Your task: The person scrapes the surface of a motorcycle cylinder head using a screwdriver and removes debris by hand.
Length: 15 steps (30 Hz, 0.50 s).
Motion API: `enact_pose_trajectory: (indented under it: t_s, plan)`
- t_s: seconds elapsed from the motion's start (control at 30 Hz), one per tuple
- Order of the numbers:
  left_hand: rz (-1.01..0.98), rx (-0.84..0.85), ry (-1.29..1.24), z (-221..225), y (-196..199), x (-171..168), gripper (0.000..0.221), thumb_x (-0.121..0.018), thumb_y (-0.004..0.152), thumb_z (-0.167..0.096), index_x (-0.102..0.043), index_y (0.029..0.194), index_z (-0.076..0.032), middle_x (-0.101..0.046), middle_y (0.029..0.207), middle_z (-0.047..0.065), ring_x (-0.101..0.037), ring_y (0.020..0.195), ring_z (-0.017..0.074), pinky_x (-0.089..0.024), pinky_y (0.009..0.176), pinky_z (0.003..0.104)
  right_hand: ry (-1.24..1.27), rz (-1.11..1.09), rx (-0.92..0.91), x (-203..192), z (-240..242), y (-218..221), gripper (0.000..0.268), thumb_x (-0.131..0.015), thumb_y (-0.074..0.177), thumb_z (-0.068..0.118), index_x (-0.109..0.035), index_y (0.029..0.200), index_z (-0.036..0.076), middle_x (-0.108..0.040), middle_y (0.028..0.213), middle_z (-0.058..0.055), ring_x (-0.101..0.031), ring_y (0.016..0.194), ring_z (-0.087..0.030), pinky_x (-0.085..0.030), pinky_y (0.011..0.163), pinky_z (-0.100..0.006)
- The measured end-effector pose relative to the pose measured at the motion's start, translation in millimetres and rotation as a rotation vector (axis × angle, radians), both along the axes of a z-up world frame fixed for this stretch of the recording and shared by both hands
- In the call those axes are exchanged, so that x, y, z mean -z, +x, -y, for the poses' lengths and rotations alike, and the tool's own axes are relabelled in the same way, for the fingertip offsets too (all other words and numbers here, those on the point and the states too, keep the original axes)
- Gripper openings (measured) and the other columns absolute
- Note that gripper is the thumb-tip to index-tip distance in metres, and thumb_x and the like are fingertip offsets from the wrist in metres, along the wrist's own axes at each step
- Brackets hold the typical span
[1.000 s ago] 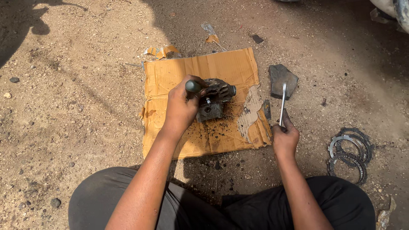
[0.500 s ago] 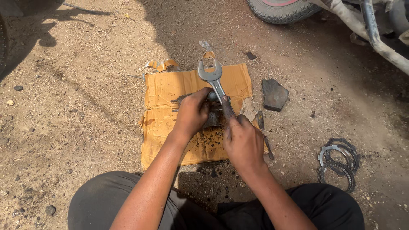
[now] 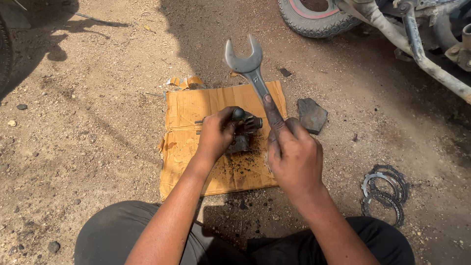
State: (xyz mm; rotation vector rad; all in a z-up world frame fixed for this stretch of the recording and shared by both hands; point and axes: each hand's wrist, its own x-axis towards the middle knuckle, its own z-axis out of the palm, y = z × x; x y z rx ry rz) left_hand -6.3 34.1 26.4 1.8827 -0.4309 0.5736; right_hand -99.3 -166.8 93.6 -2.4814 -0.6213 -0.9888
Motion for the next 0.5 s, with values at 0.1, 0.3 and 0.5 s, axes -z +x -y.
enact_pose_trajectory:
  t_s: [0.1,0.3,0.5]
  plan:
    - [-0.034,-0.019,-0.018,1.3,4.6,3.4,0.036,-0.066,0.080,0.009,-0.070,0.115,-0.002,-0.076,0.100,0.019,-0.077,0.096,0.0331,-0.059,0.083,0.039,0.305,0.175,-0.121,18.3,0.5,5.5,0.056,-0.064,0.107,-0.002,-0.045,0.157,0.017,-0.066,0.092,-0.009,-0.063,0.062,-0.015,-0.055,0.047,-0.027]
    - [-0.014,0.042,0.067,9.8,6.2,25.2,0.032,-0.068,0.081,0.007,-0.073,0.111,-0.002,-0.076,0.105,0.019,-0.075,0.098,0.0344,-0.058,0.088,0.039,-0.154,-0.276,0.083,29.8,-25.2,14.9,0.033,-0.071,0.084,0.006,-0.068,0.117,0.008,-0.066,0.085,-0.011,-0.065,0.060,-0.017,-0.056,0.054,-0.032]
    - [0.007,0.037,0.085,9.3,2.9,16.8,0.041,-0.062,0.077,0.012,-0.070,0.115,-0.001,-0.074,0.111,0.021,-0.072,0.106,0.0385,-0.056,0.092,0.042,0.431,0.119,-0.183,7.3,-6.9,-11.6,0.058,-0.064,0.107,-0.003,-0.044,0.157,0.018,-0.066,0.094,-0.005,-0.062,0.070,-0.008,-0.053,0.058,-0.026]
